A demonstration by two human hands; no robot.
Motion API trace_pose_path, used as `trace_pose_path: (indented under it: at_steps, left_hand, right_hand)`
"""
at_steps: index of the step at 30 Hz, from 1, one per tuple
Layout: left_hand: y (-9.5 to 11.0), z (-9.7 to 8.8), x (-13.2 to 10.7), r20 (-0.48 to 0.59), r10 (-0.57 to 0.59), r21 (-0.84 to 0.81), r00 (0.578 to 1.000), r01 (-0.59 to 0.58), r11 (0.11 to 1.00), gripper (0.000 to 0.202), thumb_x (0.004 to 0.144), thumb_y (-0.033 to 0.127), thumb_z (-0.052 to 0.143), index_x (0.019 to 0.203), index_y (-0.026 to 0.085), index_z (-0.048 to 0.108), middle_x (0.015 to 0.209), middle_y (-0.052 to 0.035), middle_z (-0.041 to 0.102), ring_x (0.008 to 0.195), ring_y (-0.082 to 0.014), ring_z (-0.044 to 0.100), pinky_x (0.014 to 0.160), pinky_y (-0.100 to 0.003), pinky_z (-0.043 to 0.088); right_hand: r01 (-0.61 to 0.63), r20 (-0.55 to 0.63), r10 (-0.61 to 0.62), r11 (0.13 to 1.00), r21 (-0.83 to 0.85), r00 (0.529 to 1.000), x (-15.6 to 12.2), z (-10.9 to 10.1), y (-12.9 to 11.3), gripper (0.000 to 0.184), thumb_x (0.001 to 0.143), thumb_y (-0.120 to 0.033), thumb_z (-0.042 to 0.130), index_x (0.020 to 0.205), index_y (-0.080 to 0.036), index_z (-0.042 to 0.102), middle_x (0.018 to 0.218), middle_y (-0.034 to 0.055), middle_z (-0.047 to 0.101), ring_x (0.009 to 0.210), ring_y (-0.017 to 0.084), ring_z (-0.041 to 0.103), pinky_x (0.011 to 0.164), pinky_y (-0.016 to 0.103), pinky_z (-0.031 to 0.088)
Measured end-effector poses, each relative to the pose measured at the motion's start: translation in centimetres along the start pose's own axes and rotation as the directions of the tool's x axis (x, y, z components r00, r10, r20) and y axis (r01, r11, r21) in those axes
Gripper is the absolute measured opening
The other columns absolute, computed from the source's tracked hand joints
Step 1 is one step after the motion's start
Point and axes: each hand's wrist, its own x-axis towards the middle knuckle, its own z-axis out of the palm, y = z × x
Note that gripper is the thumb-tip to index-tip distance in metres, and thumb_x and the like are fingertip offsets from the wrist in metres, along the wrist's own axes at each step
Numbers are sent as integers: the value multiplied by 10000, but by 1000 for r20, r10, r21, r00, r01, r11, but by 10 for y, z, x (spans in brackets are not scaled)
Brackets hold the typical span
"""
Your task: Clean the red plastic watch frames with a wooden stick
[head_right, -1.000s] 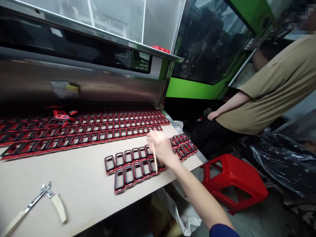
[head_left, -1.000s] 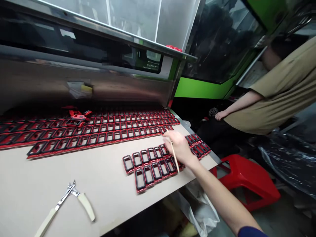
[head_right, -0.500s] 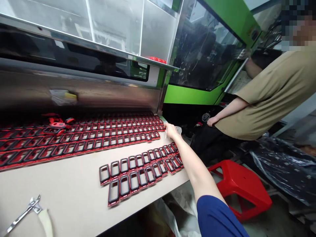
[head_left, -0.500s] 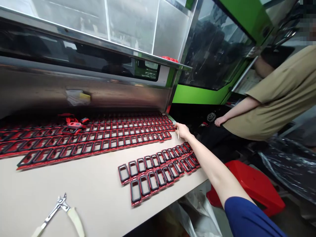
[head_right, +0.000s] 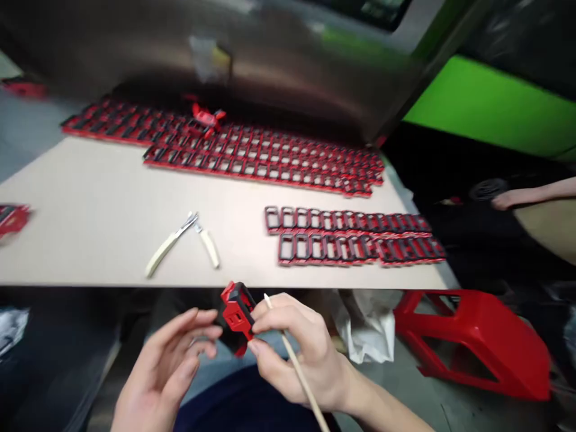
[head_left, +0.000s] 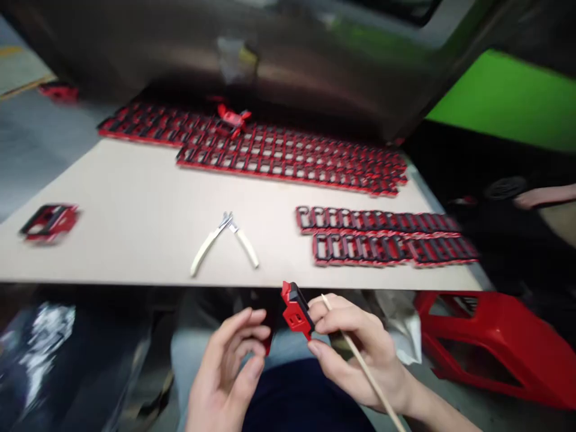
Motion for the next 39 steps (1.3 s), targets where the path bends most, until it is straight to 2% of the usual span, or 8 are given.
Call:
trace_pose_path:
  at_steps: [2, 4, 6, 8, 10, 13, 23, 39]
  left_hand:
    - [5, -10, 4, -11, -3, -9, 1000, 3, 1000, 440, 842, 420, 935, 1231, 274, 792, 1146, -85, 834, 892, -214, 810, 752, -270, 677]
    - [4, -24, 6, -63, -49, 18, 997, 50, 999, 377, 837, 410, 941, 1147, 239, 811, 1063, -85, 847, 910, -220, 828, 780, -257, 679]
    - [0, -41, 1, -150, -102, 22, 983, 106, 994, 294, 867, 380, 921, 1080, 208, 813, 1006, -87, 851, 927, -225, 839, 812, -254, 679]
    - [-4, -55, -7, -203, -105, 1, 974, 108, 994, 242, 885, 343, 907, 1058, 204, 811, 989, -82, 854, 923, -220, 843, 830, -256, 679]
    - [-5, -66, -16, -195, -48, -22, 980, 45, 999, 175, 890, 281, 902, 1027, 220, 812, 1011, -72, 859, 959, -224, 845, 869, -287, 685]
    - [-4, -74, -26, -122, 42, -84, 992, -53, 995, 115, 919, 192, 863, 1002, 258, 817, 1085, -51, 863, 1023, -239, 845, 914, -351, 692]
    - [-8, -92, -35, 30, 79, -86, 996, -76, 993, 218, 989, 124, 767, 1104, 305, 810, 1222, 18, 845, 1172, -195, 804, 1033, -294, 636]
    - [-13, -94, -37, 94, 131, -42, 987, -128, 991, 273, 1008, 65, 715, 1166, 279, 779, 1294, 38, 818, 1214, -182, 784, 1065, -270, 619]
  right_hand:
    - [122, 155, -113, 991, -54, 982, -2, 29, -3, 347, 918, -16, 646, 1176, -248, 660, 959, 81, 799, 870, 232, 781, 846, 422, 692]
    - [263, 277, -220, 956, -130, 935, -5, 51, -1, 279, 949, -26, 630, 1122, -236, 690, 968, 104, 832, 892, 267, 796, 872, 501, 698]
    - [318, 288, -279, 943, -97, 916, -10, 69, 2, 244, 959, -42, 641, 1092, -238, 699, 1016, 119, 847, 928, 285, 808, 887, 537, 701]
    - [243, 194, -240, 970, 8, 951, -17, 83, 1, 303, 941, -26, 650, 1145, -248, 680, 1105, 142, 832, 1030, 297, 810, 944, 552, 693]
    - [92, 103, -103, 991, 102, 989, -24, 95, -3, 371, 921, -26, 685, 1210, -255, 651, 1175, 164, 801, 1119, 307, 797, 948, 523, 699]
    - [-81, 69, 69, 978, 193, 995, -30, 107, -9, 365, 912, -30, 734, 1181, -260, 643, 1142, 138, 794, 1032, 264, 811, 872, 415, 718]
    - [-114, 85, 94, 958, 265, 992, -38, 116, -13, 374, 877, 27, 697, 1113, -259, 654, 1092, 105, 812, 967, 231, 822, 844, 367, 706]
    - [-72, 64, 56, 958, 277, 996, -46, 116, -5, 371, 865, 57, 664, 1114, -218, 651, 1115, 122, 806, 1001, 228, 827, 888, 359, 713]
